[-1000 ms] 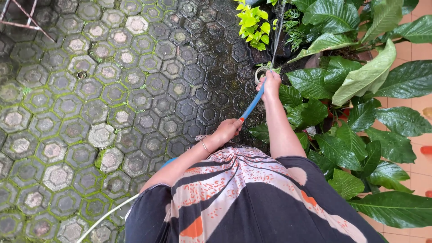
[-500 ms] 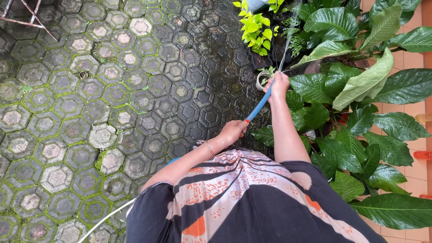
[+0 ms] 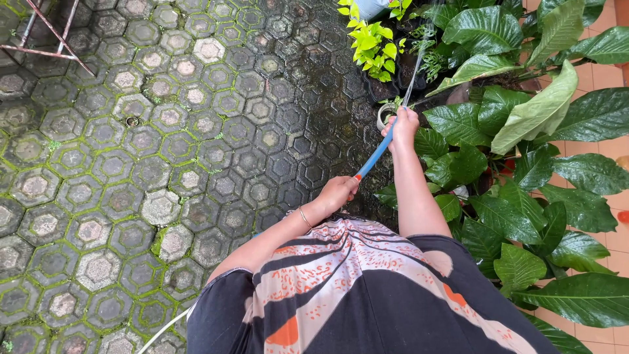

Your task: Watering various potted plants in a backyard using a garden hose.

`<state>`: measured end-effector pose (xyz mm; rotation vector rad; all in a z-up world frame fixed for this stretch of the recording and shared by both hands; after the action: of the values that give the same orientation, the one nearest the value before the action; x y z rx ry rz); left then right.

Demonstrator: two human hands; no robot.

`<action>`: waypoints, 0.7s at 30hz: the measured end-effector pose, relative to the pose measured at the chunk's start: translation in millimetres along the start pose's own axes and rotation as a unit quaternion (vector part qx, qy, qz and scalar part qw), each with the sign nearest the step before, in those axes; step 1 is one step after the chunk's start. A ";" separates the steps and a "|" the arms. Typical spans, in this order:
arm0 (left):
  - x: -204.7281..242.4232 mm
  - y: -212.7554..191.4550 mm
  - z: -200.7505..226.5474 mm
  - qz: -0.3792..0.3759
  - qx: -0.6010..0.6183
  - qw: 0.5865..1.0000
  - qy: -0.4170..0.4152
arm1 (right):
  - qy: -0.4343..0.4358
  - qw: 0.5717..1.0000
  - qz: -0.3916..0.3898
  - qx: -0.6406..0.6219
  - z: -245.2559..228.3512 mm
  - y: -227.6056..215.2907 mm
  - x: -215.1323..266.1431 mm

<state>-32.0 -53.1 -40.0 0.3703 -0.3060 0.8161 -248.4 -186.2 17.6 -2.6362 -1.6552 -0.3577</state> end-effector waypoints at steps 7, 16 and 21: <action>2.0 -8.1 -3.7 0.005 0.007 1.000 0.019 | -0.002 1.000 -0.020 -0.008 -2.3 30.8 -6.4; 6.7 -14.9 -0.6 0.021 -0.001 1.000 0.012 | 0.010 1.000 -0.017 -0.012 17.2 32.8 -18.3; 4.3 -19.5 -0.1 0.021 0.000 1.000 0.020 | 0.008 1.000 -0.017 -0.020 2.7 41.8 -11.3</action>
<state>-14.5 -62.6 -42.3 0.3479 -0.2781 0.8639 -215.4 -214.4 17.5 -2.6283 -1.7091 -0.4168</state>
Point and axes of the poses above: each hand's wrist, its own x-axis away from the middle knuckle, its own y-axis out of the palm, z = x × y, the point moved 7 cm from there along -x, towards the middle knuckle, and after that the axes turned 12 degrees about -z, right-handed, at the moved point
